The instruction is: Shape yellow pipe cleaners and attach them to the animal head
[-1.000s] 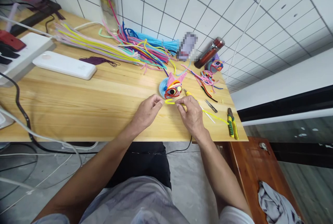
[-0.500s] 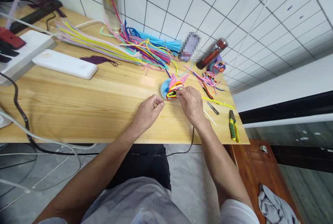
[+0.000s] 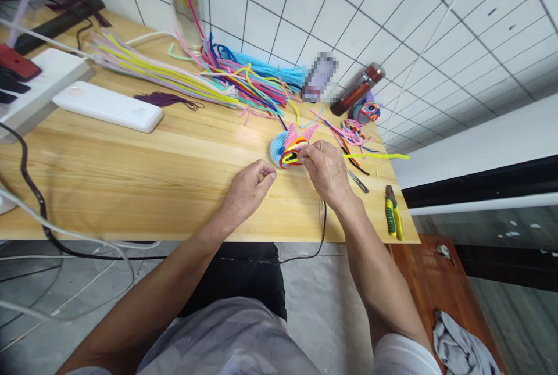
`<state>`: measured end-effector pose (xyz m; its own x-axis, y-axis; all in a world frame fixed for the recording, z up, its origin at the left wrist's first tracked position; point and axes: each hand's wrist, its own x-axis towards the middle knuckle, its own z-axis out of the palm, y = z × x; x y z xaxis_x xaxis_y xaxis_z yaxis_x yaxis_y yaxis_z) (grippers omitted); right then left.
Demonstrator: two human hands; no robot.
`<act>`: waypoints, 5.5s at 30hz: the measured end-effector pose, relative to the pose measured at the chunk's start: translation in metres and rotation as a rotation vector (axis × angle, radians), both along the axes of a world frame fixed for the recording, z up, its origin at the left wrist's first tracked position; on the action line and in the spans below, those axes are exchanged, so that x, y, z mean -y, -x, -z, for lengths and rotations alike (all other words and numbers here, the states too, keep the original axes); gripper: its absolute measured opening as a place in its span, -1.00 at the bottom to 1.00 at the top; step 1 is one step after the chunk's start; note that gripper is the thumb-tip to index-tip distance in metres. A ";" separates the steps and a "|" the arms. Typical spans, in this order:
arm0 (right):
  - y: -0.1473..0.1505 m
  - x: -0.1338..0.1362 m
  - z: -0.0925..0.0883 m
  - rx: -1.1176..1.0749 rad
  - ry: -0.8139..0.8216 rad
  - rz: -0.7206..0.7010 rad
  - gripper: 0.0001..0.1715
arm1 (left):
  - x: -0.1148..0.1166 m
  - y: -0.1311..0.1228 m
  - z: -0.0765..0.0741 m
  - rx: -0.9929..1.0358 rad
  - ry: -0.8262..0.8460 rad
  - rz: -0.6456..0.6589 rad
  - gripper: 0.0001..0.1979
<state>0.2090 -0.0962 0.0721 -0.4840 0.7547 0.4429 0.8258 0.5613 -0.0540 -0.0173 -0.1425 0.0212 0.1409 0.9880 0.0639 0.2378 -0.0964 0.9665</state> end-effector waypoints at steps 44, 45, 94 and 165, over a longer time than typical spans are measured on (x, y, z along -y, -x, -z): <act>0.011 0.024 -0.001 0.002 -0.034 0.031 -0.82 | -0.023 0.001 -0.006 -0.037 -0.100 0.001 -0.93; 0.011 0.027 -0.003 -0.003 -0.026 0.021 -0.82 | -0.023 0.002 -0.007 0.010 -0.082 0.038 -0.93; 0.018 0.081 -0.004 -0.073 0.011 -0.043 -0.84 | 0.011 0.001 0.011 -0.256 -0.680 0.144 -0.78; -0.226 0.148 0.071 -0.135 0.192 1.223 -0.16 | 0.021 -0.036 -0.003 0.196 0.240 0.291 -0.72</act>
<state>0.4349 -0.2438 0.0012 0.6222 0.7358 0.2672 0.7822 -0.5979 -0.1750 0.0189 -0.1633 0.0244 0.4244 0.8988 -0.1101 0.0429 0.1014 0.9939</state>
